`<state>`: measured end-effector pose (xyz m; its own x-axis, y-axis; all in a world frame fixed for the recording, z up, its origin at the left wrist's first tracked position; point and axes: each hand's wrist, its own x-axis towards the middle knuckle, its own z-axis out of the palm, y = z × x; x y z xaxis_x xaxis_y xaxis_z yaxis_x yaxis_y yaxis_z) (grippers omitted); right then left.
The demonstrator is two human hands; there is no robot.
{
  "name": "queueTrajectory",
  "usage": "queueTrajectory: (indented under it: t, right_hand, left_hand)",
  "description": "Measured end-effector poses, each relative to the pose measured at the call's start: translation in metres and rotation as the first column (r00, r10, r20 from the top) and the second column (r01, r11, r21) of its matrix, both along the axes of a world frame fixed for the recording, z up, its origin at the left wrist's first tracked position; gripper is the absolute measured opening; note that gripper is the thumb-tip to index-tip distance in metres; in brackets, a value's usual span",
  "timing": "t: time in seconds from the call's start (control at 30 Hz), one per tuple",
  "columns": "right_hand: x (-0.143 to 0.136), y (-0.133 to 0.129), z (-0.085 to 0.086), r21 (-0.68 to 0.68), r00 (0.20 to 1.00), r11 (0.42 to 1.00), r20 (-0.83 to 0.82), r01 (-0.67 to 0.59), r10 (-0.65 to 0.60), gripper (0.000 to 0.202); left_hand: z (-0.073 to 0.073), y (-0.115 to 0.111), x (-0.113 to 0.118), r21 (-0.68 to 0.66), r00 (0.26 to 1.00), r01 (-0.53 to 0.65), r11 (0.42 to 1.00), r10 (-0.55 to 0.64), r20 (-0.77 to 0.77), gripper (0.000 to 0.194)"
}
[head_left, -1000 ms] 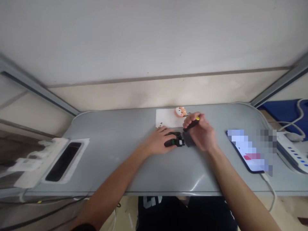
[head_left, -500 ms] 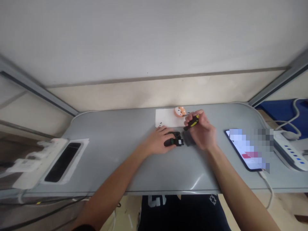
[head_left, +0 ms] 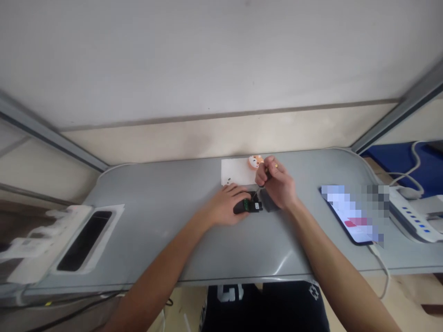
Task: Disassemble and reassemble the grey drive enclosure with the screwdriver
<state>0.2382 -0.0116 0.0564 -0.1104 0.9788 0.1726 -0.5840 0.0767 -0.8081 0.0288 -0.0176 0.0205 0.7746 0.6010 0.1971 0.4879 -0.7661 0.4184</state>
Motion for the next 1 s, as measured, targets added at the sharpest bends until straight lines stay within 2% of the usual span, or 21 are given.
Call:
queueTrajectory:
  t: [0.1,0.27,0.33,0.43,0.53,0.7,0.83,1.0]
  right_hand:
    - [0.006,-0.003,0.001,-0.015,1.0,1.0,0.004,0.012,-0.012,0.035]
    - [0.013,-0.011,0.012,-0.038,0.995,0.997,-0.076,0.063,-0.066,0.036]
    - [0.012,-0.018,0.016,-0.044,0.997,0.998,-0.073,0.035,-0.038,0.038]
    - [0.008,-0.028,0.018,-0.029,0.996,0.997,-0.048,-0.07,0.069,0.039]
    - [0.001,-0.035,0.015,0.007,0.986,0.986,-0.003,-0.167,0.167,0.037]
    - [-0.008,-0.04,0.008,0.062,0.969,0.969,0.066,-0.24,0.236,0.032]
    - [-0.01,-0.042,0.005,0.095,0.966,0.963,0.084,-0.252,0.244,0.029]
    - [-0.01,-0.041,0.006,0.09,0.979,0.975,0.006,-0.203,0.203,0.03]
  left_hand:
    - [0.0,-0.001,0.0,-0.006,1.0,-0.007,1.0,0.007,0.005,0.035]
    - [0.0,-0.002,-0.001,-0.002,1.0,0.002,1.0,-0.002,0.004,0.036]
    - [0.001,-0.002,-0.002,-0.009,1.0,0.011,1.0,-0.011,0.001,0.037]
    - [0.004,-0.002,-0.002,-0.026,1.0,0.022,0.999,-0.023,-0.012,0.038]
    - [0.007,-0.002,-0.002,-0.04,0.999,0.027,0.999,-0.028,-0.028,0.043]
    - [0.006,-0.003,-0.001,-0.052,1.0,0.028,0.998,-0.029,-0.007,0.044]
    - [0.002,-0.003,-0.002,-0.045,1.0,0.026,0.999,-0.026,0.001,0.042]
    - [0.006,-0.003,-0.003,-0.045,1.0,0.022,0.999,-0.022,-0.004,0.045]
